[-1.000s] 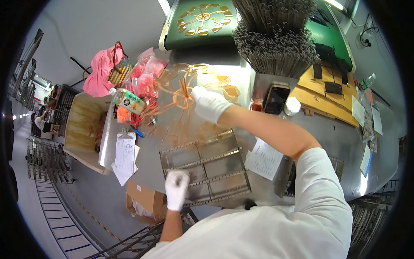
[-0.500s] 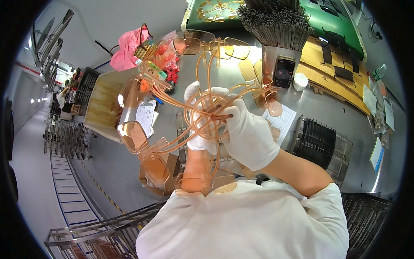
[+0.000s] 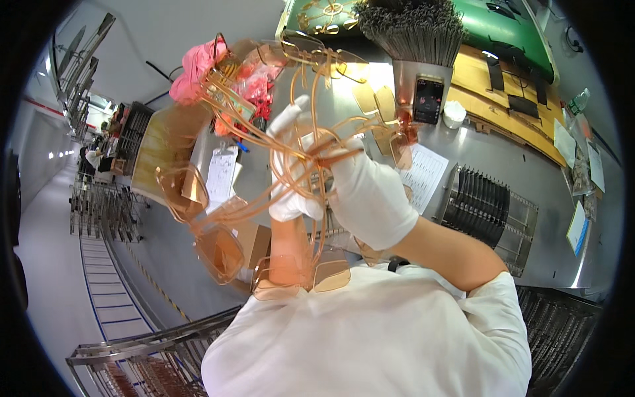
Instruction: The person assembles a black metal frame by inserting a cross-shaped support and attaching a slatted panel. They then handle a gold-colored decorative frame, placing it aside, and continue assembling the black frame components on a stainless steel workbench.
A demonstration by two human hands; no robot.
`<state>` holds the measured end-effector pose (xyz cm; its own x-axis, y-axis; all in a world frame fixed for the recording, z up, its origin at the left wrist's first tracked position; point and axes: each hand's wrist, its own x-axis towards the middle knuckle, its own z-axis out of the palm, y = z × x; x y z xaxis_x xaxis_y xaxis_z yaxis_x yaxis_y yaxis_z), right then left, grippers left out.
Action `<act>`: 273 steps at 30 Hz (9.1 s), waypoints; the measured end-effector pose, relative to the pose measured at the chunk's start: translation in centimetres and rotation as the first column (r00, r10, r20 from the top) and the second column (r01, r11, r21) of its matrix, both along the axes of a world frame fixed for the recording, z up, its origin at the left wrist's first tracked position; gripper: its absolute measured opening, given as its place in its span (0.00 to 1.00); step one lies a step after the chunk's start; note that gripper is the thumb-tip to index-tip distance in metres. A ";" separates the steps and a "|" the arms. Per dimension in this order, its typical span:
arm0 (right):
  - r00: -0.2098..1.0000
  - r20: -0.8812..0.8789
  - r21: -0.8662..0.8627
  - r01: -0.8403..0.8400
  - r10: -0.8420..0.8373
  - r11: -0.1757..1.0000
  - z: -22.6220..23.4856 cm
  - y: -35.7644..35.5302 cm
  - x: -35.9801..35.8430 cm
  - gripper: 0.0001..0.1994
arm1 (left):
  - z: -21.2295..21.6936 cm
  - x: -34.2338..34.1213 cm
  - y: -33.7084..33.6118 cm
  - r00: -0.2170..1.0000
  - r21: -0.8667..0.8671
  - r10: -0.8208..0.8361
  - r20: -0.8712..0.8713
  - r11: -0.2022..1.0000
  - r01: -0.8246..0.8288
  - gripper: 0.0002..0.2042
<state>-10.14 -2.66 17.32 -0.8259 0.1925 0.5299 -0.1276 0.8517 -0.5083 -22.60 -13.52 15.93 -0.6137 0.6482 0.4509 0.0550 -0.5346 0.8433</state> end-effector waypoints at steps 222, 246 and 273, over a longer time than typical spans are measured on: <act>0.796 0.367 0.124 -0.555 0.481 0.823 -16.5 -4.8 -16.3 0.49 | -9.3 -12.0 -15.7 0.835 -0.657 0.479 -0.270 0.542 -0.524 0.18; 0.770 0.626 0.138 0.043 -0.121 0.989 -22.7 16.9 -38.1 0.18 | -14.4 1.0 -10.1 0.749 -0.626 -0.256 -0.611 0.735 -0.261 0.28; 0.822 0.481 -0.228 -0.217 0.304 0.949 -6.4 2.6 -5.6 0.13 | -16.4 12.1 -3.5 0.687 -0.763 -0.514 -0.514 0.640 -0.092 0.18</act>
<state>-15.75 -0.04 10.89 -0.9997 -0.0241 0.0074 -0.0225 0.7271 -0.6862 -10.52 -17.07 -0.46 -0.1563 0.9877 -0.0022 0.6951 0.1116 0.7102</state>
